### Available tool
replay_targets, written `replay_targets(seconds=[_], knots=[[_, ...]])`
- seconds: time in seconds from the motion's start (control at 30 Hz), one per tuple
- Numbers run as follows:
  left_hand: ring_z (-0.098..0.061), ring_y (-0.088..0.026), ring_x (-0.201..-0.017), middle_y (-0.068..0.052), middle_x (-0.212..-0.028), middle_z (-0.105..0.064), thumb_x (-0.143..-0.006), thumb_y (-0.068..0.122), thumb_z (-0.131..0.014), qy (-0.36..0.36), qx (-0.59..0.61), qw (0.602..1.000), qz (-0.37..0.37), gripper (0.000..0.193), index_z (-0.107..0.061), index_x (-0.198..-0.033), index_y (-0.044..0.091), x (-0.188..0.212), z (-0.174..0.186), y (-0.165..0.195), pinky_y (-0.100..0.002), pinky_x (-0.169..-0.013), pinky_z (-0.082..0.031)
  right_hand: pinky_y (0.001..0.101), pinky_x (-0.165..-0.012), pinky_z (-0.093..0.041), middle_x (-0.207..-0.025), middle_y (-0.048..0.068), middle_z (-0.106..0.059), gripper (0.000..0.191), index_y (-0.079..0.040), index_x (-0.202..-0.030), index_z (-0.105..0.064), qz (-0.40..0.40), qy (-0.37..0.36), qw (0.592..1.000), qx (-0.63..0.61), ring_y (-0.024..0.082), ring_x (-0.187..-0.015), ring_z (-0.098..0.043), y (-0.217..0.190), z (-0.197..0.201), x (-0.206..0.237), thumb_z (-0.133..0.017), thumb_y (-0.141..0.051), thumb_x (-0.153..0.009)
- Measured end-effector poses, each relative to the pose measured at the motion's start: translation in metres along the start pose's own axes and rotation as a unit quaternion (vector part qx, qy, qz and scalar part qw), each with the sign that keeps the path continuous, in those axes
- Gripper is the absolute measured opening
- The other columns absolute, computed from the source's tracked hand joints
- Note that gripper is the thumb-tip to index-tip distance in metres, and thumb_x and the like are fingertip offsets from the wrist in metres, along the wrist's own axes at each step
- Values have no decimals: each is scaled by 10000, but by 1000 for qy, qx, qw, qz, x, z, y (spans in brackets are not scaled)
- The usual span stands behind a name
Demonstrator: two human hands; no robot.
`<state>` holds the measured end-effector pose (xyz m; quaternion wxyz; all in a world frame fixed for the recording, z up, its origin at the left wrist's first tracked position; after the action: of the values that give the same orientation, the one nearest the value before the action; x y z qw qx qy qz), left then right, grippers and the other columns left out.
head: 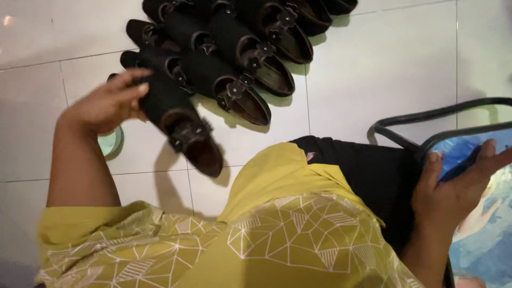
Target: The person sits on the floor with a tray across their lap and glues black flower appliques onto the straps of black Mary Jane shoes, pressing each flower onto the strap and setting completed shoes on the floor beside them.
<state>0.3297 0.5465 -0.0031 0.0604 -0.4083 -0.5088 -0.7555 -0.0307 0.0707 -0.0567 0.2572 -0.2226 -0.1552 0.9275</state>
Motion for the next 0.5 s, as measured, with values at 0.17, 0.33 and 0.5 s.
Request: replay_targets(seconds=[0.17,0.33,0.5], knots=[[-561,-245,-1291,-65,-1423,-557,-969,268,-619,51,136,988,57,605,-427,-1525,126,10,8,-59,-443,-1083,-455,417,-1359,-296,-1679,343,-235,865,9,-1608,76,12,7,1000,5,425,-1570,-339,-10,-2,-1,-627,-43,-1107],[-556,-228,-1321,-47,-1448,-552,-975,278,-617,95,214,972,16,658,-354,-1571,187,5,21,-61,-460,-1112,-468,433,-1342,-311,-1652,397,-266,885,28,-1625,50,-4,11,1000,8,450,-1572,-379,-17,3,-2,-672,-45,-1119],[-572,-266,-1311,-60,-1459,-554,-1042,290,-592,98,275,956,-30,597,-374,-1589,196,-15,31,-54,-482,-1110,-486,410,-1333,-324,-1600,389,-390,896,16,-1627,58,-5,25,1000,0,456,-1555,-406,-21,-1,-2,-650,-15,-1079]])
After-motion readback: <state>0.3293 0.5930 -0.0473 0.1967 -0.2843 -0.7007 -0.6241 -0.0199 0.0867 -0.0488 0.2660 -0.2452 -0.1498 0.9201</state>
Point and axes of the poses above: each hand's wrist, its own x-axis away from the middle knuckle, its own z-axis out of the back of the hand, y = z × x, the point moved 2 cm from there along -x, towards the middle knuckle
